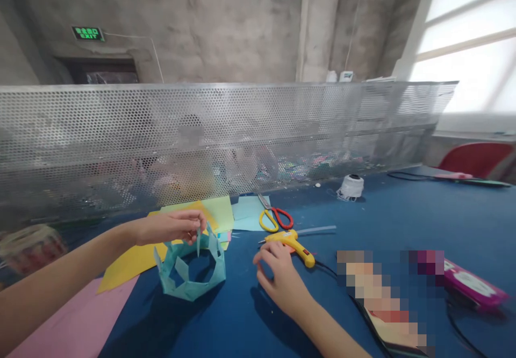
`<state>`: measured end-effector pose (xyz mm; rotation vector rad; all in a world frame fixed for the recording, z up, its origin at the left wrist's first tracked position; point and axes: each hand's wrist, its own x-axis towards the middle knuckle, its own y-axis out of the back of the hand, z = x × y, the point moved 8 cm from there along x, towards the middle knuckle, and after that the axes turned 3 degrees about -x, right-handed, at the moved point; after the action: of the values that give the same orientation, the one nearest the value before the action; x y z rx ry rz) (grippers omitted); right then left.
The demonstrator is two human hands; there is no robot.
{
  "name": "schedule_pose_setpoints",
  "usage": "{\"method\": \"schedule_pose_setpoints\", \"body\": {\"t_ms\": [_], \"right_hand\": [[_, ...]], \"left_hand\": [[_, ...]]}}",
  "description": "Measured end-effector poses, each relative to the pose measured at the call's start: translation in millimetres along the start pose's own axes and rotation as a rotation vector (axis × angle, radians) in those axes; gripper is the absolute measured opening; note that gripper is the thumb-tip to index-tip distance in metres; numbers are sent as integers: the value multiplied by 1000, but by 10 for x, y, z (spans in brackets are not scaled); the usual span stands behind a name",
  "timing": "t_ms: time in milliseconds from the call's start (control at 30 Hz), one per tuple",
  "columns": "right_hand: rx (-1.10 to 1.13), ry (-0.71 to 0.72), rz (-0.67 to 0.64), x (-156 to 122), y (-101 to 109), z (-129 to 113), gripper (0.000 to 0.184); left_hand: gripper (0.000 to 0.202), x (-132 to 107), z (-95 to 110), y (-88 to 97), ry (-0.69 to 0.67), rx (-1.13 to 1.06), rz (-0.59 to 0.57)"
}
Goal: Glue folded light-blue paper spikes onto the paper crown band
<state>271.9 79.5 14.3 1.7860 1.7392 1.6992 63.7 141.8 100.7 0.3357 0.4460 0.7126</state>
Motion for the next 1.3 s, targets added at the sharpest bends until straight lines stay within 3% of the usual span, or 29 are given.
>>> {"method": "schedule_pose_setpoints", "body": {"t_ms": [333,533,667,833,1067,1300], "right_hand": [[219,-90,-69,19,-268,-301,27],[286,36,-208,330,-540,-405,42],[263,129,-245,514,-648,-358,41],[211,179,-254,526,-780,-443,37],[167,181,-249,431,-837,-512,37],[165,197,-254,419,-801,-550,35]], "left_hand": [[28,78,-69,-146,98,436,-69],[27,224,-158,-201,188,661,-168],[29,319,-324,-247,229,705,-190],[29,387,-441,-306,259,709,-223],[31,393,-439,-376,298,759,-157],[30,397,-409,-458,351,811,-183]]}}
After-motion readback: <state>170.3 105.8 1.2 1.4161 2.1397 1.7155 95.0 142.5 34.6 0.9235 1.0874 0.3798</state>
